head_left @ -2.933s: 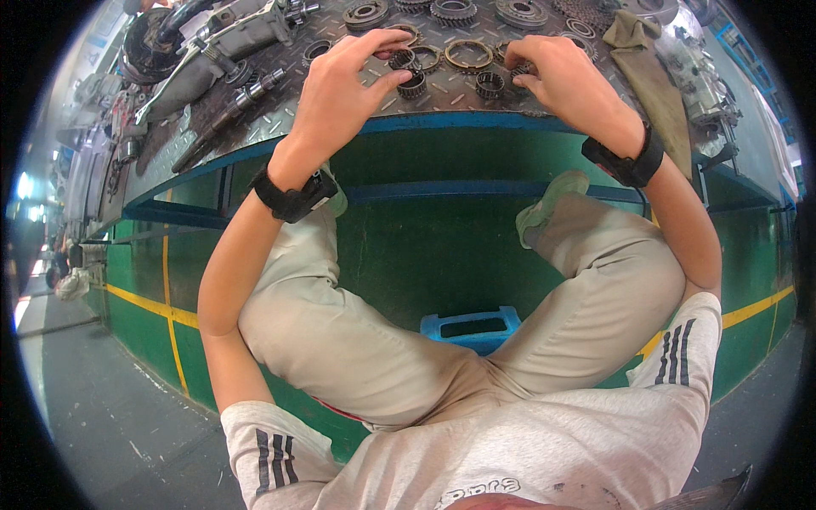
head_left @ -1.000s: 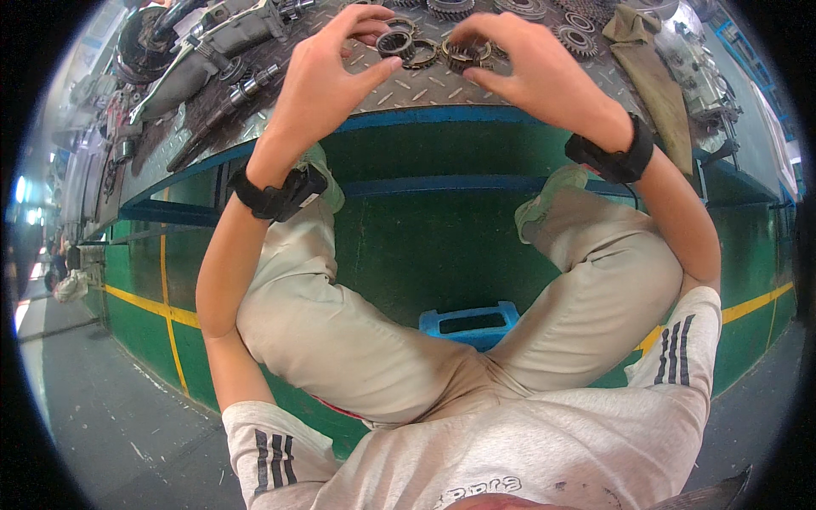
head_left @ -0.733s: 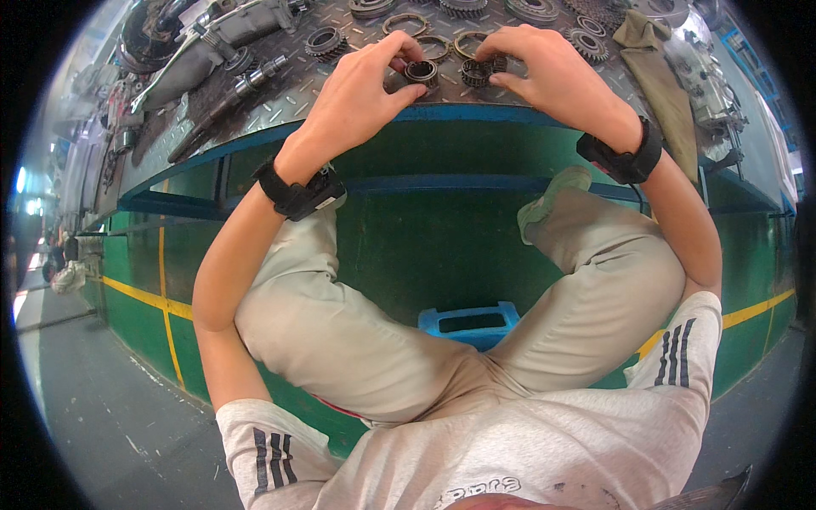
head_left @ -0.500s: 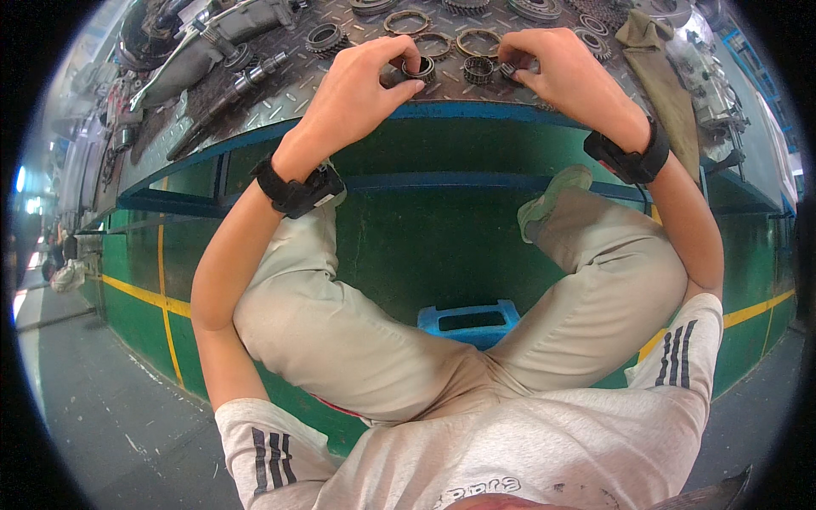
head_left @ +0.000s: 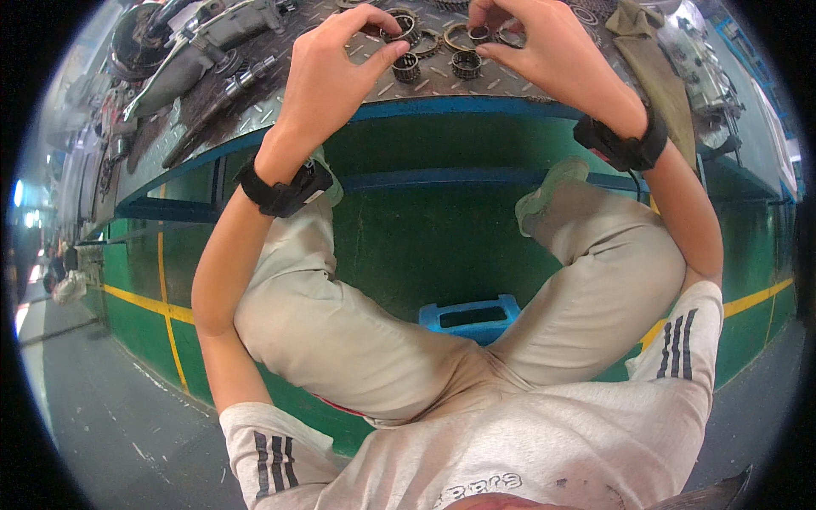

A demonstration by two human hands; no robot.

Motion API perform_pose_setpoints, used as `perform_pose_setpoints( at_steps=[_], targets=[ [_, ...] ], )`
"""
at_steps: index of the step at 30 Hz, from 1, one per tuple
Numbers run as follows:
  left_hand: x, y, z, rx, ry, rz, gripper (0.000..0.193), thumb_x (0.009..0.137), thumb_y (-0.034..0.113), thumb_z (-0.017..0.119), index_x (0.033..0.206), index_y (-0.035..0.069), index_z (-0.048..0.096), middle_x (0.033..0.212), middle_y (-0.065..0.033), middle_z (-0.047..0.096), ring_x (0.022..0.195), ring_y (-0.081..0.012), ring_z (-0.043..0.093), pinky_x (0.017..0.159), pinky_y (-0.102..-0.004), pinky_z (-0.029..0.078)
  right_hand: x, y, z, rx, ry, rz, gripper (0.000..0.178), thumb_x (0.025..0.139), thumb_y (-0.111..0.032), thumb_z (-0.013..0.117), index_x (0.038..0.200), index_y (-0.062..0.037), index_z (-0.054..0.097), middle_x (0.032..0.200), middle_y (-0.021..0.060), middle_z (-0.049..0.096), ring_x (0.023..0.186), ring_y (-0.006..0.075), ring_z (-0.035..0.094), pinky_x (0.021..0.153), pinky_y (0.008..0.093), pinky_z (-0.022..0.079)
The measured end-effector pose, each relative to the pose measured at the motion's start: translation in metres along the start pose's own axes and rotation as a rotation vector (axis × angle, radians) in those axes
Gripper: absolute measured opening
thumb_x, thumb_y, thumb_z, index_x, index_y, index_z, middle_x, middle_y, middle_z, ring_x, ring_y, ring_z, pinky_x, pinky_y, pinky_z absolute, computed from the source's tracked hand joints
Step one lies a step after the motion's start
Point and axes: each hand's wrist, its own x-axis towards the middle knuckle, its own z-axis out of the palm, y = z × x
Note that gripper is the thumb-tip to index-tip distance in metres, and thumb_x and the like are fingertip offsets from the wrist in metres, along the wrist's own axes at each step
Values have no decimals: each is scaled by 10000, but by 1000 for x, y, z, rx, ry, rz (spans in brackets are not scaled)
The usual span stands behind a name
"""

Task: The person picks up small circular bearings and inserts them into circular gear housings on a metal workbench. They handle multiple sets of these components one at a time.

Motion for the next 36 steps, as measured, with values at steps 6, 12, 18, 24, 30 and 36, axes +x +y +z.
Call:
perform_pose_setpoints(
  at_steps=[6,12,18,24,30,36],
  targets=[
    [3,0,27,-101,-41,20,235,912,176,849,1091,55,758,1038,-60,798,946,-187,723,897,-316,542,0,25,31,151,94,-81,300,876,-113,852,1102,-10,684,1020,91,764,943,230,725,867,358,559],
    [-2,7,34,-98,-194,-50,272,887,154,852,1120,50,758,1065,-146,791,987,-341,758,909,-379,572,-4,44,35,122,64,-165,251,864,-167,861,1007,-12,725,893,148,761,883,302,762,799,402,589],
    [-6,-3,39,-63,-230,-61,363,867,135,865,1191,46,728,1082,-145,789,1028,-318,764,949,-383,575,-9,42,37,65,58,-206,337,839,-132,875,1117,-29,716,1029,156,771,943,319,753,851,406,592],
    [-7,-10,25,-109,-185,-79,448,839,144,889,1218,54,668,1084,-150,781,1075,-334,742,953,-416,576,-11,46,43,87,62,-186,440,837,-117,873,1228,-29,692,1096,167,769,970,340,748,880,423,597],
    [0,-12,9,-101,-102,-73,435,832,129,902,1216,54,711,1132,-125,796,1039,-272,759,931,-370,586,-8,48,41,72,23,-170,447,873,-96,856,1284,-57,685,1160,104,764,984,260,720,824,367,577],
    [21,15,11,-248,-7,-98,385,884,52,848,1227,6,679,1083,-129,788,1002,-259,765,885,-360,591,-7,47,45,75,54,-202,452,811,-69,864,1230,-35,699,1105,180,767,999,354,756,891,432,603]
  ],
)
